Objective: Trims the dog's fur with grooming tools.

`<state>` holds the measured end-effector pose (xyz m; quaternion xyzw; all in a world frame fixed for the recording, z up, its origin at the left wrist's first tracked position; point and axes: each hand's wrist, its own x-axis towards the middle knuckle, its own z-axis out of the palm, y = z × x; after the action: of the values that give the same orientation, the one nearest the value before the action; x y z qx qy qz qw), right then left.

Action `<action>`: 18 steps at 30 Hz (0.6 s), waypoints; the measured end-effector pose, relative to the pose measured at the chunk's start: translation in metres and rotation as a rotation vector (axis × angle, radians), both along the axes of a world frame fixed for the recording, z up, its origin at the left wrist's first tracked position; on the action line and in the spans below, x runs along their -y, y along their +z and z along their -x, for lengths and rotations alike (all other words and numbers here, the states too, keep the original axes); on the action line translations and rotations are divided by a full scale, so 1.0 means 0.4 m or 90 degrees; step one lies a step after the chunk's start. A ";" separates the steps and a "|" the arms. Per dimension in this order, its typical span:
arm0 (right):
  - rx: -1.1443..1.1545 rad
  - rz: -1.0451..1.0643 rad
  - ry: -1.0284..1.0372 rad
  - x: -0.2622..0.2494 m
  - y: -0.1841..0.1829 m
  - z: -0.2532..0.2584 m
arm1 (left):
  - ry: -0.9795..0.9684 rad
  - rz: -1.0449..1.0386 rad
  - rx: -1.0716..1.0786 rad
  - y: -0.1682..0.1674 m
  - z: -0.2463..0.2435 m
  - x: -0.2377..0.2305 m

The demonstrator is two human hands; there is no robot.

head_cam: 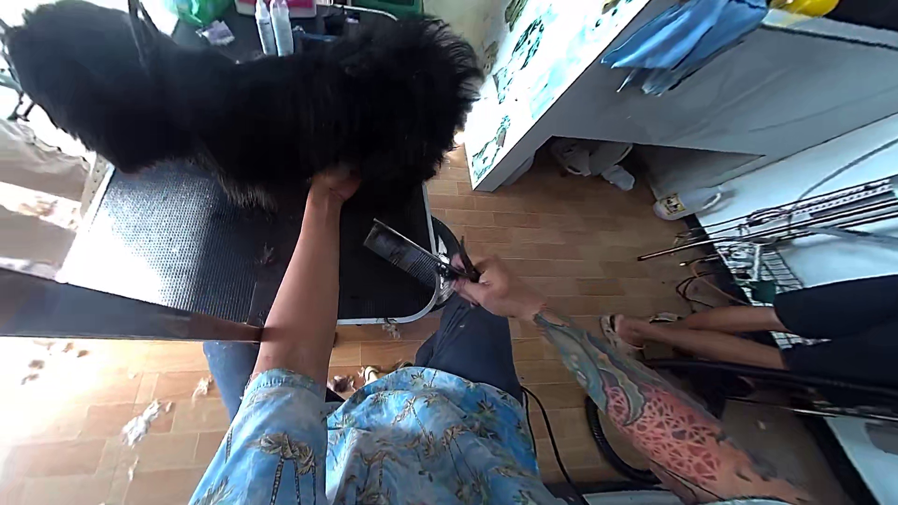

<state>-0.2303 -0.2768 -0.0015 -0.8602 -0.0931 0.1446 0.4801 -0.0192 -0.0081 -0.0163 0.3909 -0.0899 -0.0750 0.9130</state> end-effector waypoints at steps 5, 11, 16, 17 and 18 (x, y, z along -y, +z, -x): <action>-0.016 -0.327 -0.196 0.054 -0.020 0.095 | 0.013 0.061 0.003 0.049 0.053 0.035; 0.039 -0.499 -0.512 0.093 -0.035 0.091 | 0.060 0.126 -0.092 0.083 0.090 0.055; 0.049 -0.586 -0.582 0.156 -0.069 0.062 | 0.154 0.027 -0.091 0.119 0.137 0.028; 0.049 -0.590 -0.592 0.172 -0.081 0.053 | 0.207 -0.045 -0.094 0.128 0.146 0.025; 0.045 -0.589 -0.599 0.186 -0.094 0.041 | 0.276 -0.173 -0.073 0.141 0.163 0.025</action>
<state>-0.2467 -0.3512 -0.0391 -0.5184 0.2243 -0.1641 0.8087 -0.0843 -0.0183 0.0400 0.5149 0.0588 0.0888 0.8506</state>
